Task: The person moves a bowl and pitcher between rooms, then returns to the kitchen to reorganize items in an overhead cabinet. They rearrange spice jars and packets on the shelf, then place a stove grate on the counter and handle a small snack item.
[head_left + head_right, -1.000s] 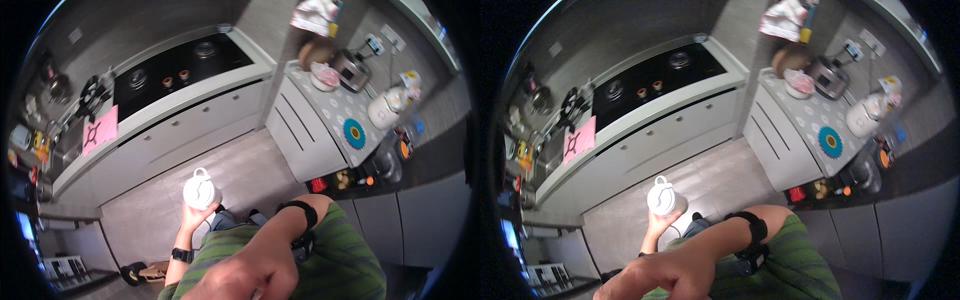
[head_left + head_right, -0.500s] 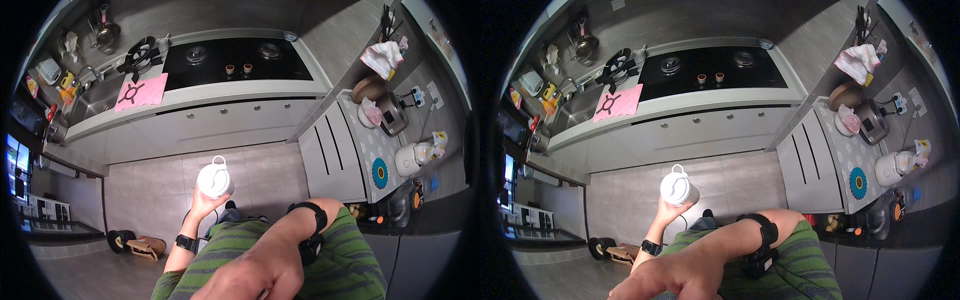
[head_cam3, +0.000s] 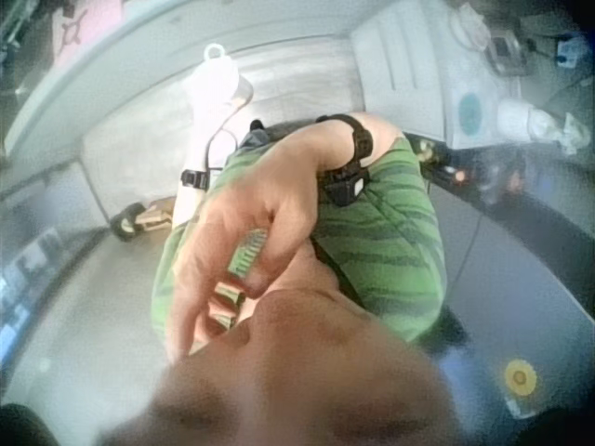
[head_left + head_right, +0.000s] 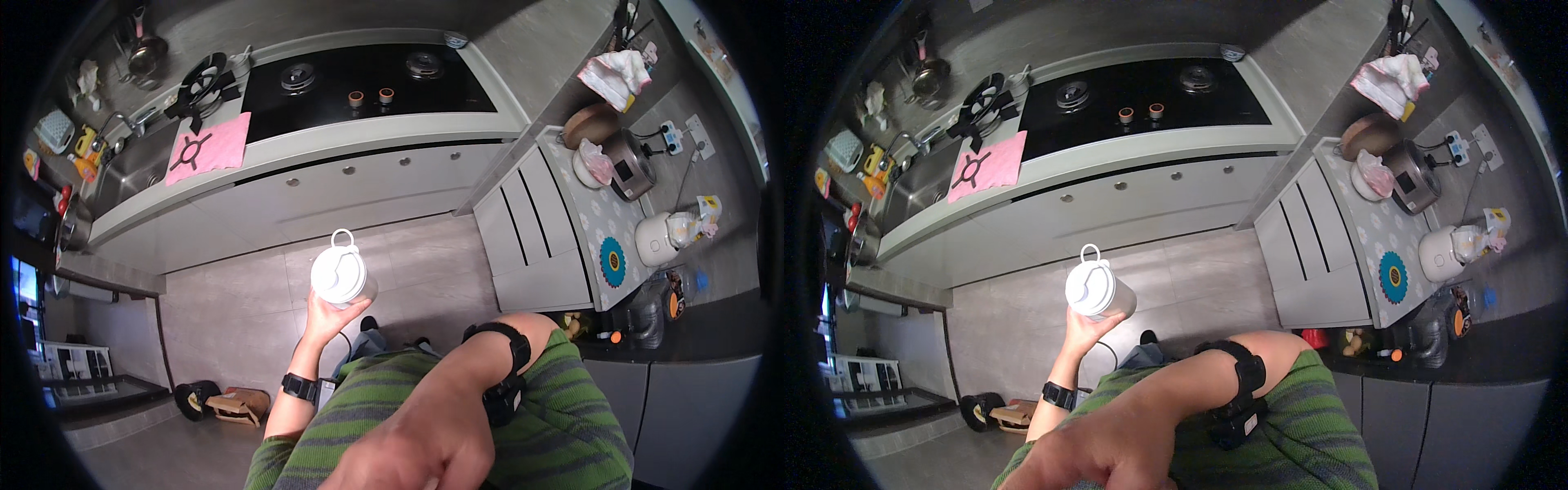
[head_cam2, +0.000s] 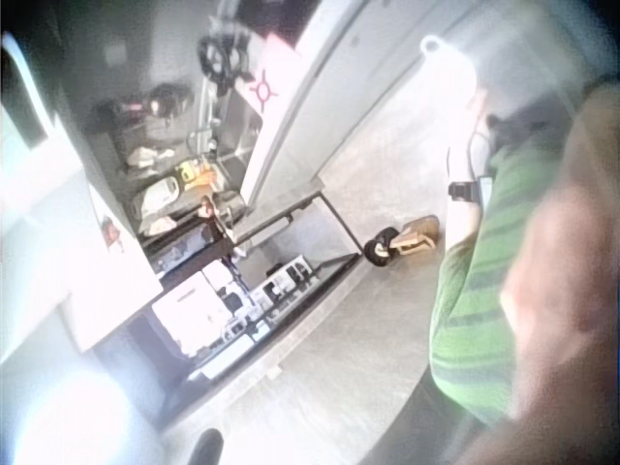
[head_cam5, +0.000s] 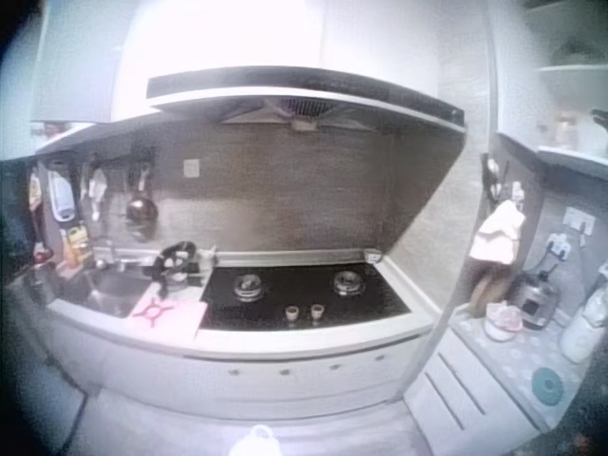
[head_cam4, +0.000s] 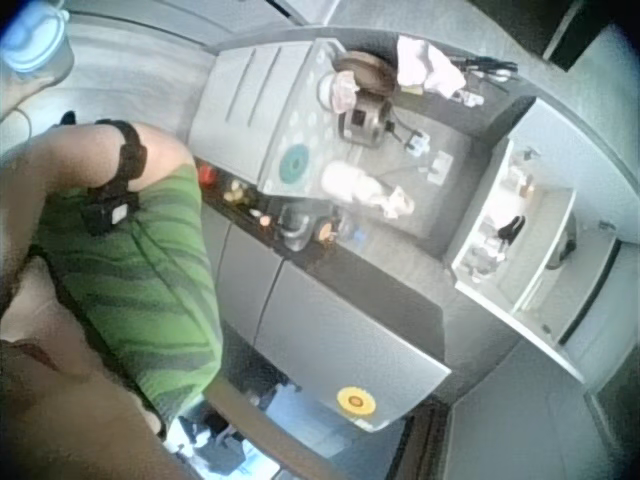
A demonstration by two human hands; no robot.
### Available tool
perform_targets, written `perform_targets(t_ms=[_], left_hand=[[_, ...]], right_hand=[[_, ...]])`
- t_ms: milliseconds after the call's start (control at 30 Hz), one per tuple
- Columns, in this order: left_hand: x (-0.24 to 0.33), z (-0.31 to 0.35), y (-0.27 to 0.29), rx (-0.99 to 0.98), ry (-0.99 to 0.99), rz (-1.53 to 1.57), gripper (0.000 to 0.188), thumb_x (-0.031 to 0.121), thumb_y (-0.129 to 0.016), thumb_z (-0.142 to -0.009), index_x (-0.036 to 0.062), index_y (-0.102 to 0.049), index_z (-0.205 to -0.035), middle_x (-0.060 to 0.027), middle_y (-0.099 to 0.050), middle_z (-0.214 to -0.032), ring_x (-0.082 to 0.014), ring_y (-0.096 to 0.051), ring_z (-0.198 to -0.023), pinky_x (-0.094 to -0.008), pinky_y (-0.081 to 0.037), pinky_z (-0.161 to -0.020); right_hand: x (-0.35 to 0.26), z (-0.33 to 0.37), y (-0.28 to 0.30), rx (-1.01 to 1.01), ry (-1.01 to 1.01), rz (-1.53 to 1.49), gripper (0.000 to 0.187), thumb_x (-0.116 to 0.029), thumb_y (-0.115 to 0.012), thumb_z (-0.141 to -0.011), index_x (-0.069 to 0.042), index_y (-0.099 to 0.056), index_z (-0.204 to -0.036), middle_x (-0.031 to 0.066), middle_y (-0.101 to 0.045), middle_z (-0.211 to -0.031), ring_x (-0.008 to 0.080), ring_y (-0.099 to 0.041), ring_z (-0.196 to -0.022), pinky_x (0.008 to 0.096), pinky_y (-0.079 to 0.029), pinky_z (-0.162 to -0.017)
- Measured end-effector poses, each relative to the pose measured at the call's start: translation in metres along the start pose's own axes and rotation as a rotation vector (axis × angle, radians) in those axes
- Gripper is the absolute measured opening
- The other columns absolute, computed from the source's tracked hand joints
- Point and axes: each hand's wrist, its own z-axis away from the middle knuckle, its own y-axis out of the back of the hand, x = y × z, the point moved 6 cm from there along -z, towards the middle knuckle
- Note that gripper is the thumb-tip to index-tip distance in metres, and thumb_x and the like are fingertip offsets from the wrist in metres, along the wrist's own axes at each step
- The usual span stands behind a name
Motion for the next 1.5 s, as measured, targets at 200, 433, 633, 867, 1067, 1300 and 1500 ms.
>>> perform_targets(t_ms=[200,433,633,867,1067,1300,1500], left_hand=[[-0.002,-0.021,-0.014,-0.075,0.009,-0.019,0.066,0.023,-0.084,-0.058,-0.0017,-0.056,-0.112,-0.0137,-0.057,-0.113,-0.0243,-0.056,-0.105,-0.0364,-0.045,-0.091],[0.028,-0.045,-0.015,-0.067,-0.207,0.053,0.075,0.023,-0.083,-0.059,-0.0008,-0.048,-0.12,-0.0153,-0.053,-0.115,-0.0271,-0.053,-0.109,-0.0374,-0.045,-0.09],[0.014,-0.058,-0.042,-0.197,-0.133,0.016,0.075,0.022,-0.083,-0.056,-0.0009,-0.048,-0.118,-0.0144,-0.051,-0.114,-0.0289,-0.052,-0.108,-0.0397,-0.044,-0.09],[0.009,-0.065,-0.063,-0.364,-0.176,-0.024,0.07,0.022,-0.084,-0.054,-0.0007,-0.052,-0.112,-0.0137,-0.051,-0.104,-0.031,-0.052,-0.099,-0.0411,-0.043,-0.085],[0.018,-0.064,-0.066,-0.301,-0.231,0.017,0.062,0.022,-0.083,-0.056,0.0008,-0.054,-0.106,-0.0136,-0.051,-0.102,-0.0313,-0.053,-0.096,-0.0416,-0.044,-0.082],[0.012,-0.066,-0.057,-0.219,-0.23,-0.017,0.063,0.023,-0.084,-0.056,-0.0001,-0.054,-0.106,-0.0144,-0.053,-0.099,-0.0327,-0.053,-0.093,-0.0421,-0.044,-0.081],[0.011,-0.067,-0.043,-0.118,-0.179,0.025,0.061,0.024,-0.083,-0.057,-0.0009,-0.053,-0.104,-0.0151,-0.054,-0.098,-0.0324,-0.055,-0.091,-0.041,-0.046,-0.079]], right_hand=[[-0.008,0.012,0.015,-0.145,-0.035,0.306,0.044,0.0,-0.051,-0.084,0.003,-0.047,-0.128,0.0138,-0.056,-0.114,0.0229,-0.056,-0.093,0.0311,-0.046,-0.079],[-0.078,0.077,0.105,0.3,-0.515,1.939,0.039,-0.024,-0.067,-0.077,-0.006,-0.059,-0.11,0.0113,-0.056,-0.109,0.0303,-0.05,-0.107,0.0489,-0.038,-0.094],[-0.1,0.141,0.146,0.361,-0.744,2.56,0.055,-0.045,-0.071,-0.067,-0.008,-0.06,-0.106,0.0118,-0.057,-0.106,0.0295,-0.051,-0.105,0.0529,-0.033,-0.097],[-0.119,0.177,0.156,0.613,-0.792,2.478,0.052,-0.051,-0.062,-0.076,-0.008,-0.061,-0.105,0.0087,-0.06,-0.098,0.0269,-0.055,-0.093,0.043,-0.042,-0.082],[-0.123,0.187,0.158,0.692,-0.732,2.501,0.049,-0.05,-0.059,-0.08,-0.008,-0.061,-0.106,0.0095,-0.064,-0.093,0.0278,-0.06,-0.082,0.0398,-0.047,-0.069],[-0.116,0.18,0.17,0.7,-0.688,2.532,0.046,-0.046,-0.061,-0.08,-0.006,-0.06,-0.104,0.0117,-0.063,-0.096,0.0292,-0.063,-0.08,0.0392,-0.05,-0.067],[-0.108,0.17,0.182,0.652,-0.616,2.584,0.045,-0.043,-0.063,-0.08,-0.004,-0.061,-0.104,0.0151,-0.063,-0.098,0.029,-0.064,-0.082,0.0391,-0.052,-0.069]])
